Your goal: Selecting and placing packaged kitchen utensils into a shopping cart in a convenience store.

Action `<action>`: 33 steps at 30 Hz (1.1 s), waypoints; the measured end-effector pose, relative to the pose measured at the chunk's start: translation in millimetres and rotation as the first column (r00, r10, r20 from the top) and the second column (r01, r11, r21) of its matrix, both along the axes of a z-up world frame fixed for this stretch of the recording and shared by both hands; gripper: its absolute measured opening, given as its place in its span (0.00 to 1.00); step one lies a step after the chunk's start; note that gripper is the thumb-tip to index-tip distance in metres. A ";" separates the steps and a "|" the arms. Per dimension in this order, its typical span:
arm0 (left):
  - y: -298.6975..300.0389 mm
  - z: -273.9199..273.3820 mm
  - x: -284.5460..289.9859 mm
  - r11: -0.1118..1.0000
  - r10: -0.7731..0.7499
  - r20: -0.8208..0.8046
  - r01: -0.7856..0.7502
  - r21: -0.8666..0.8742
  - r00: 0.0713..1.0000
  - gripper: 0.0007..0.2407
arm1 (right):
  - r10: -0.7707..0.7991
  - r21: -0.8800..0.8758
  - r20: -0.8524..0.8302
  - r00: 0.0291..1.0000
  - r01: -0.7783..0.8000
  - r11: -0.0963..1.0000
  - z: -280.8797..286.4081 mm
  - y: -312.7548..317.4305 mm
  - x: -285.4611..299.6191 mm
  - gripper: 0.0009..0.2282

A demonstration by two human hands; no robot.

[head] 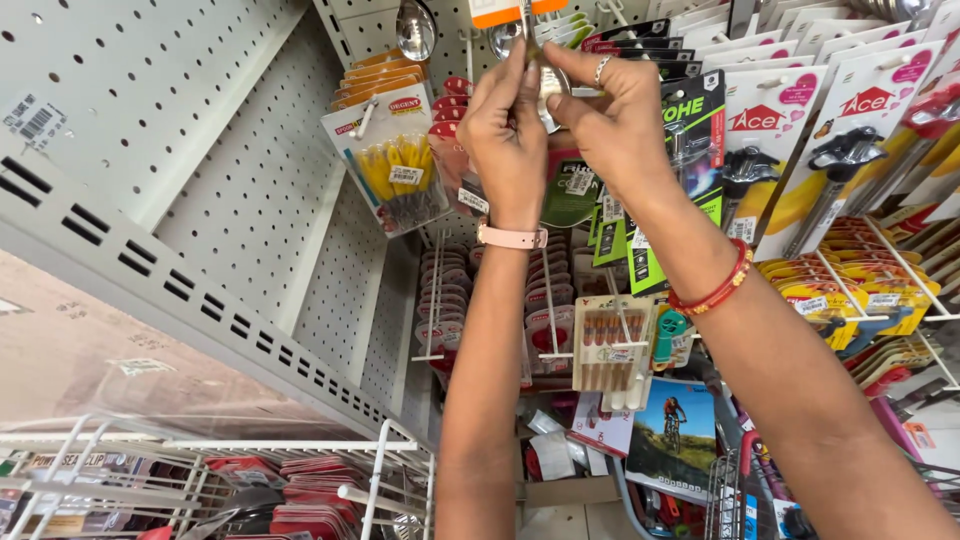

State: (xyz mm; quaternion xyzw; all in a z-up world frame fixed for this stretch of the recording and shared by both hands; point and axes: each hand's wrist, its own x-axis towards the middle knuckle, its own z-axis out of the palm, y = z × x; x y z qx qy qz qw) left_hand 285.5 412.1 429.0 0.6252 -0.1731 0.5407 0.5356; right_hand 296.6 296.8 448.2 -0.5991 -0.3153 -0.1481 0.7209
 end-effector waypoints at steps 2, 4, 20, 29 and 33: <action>2.0 -1.1 1.9 1.000 0.007 -0.021 -0.006 0.004 1.000 0.14 | 0.005 0.009 -0.003 1.000 -0.005 1.000 -3.2 1.5 3.9 0.18; 3.2 -1.4 3.4 1.000 0.011 -0.044 -0.011 0.008 0.999 0.13 | 0.009 0.017 -0.007 1.000 -0.009 1.000 -5.5 2.5 6.5 0.18; 16.0 -8.8 39.1 0.992 0.121 -0.119 -0.118 0.033 0.985 0.13 | -0.209 -0.062 0.138 0.968 0.219 0.974 -24.2 23.7 46.4 0.18; 10.2 -3.0 54.4 0.980 0.198 -0.179 -0.198 0.019 0.964 0.14 | -0.413 -0.191 0.309 0.857 0.482 0.855 -13.4 30.1 42.0 0.20; 8.7 -4.0 54.2 0.969 0.246 -0.210 -0.239 0.062 0.946 0.15 | -0.418 -0.211 0.412 0.810 0.531 0.821 -22.2 26.5 52.6 0.21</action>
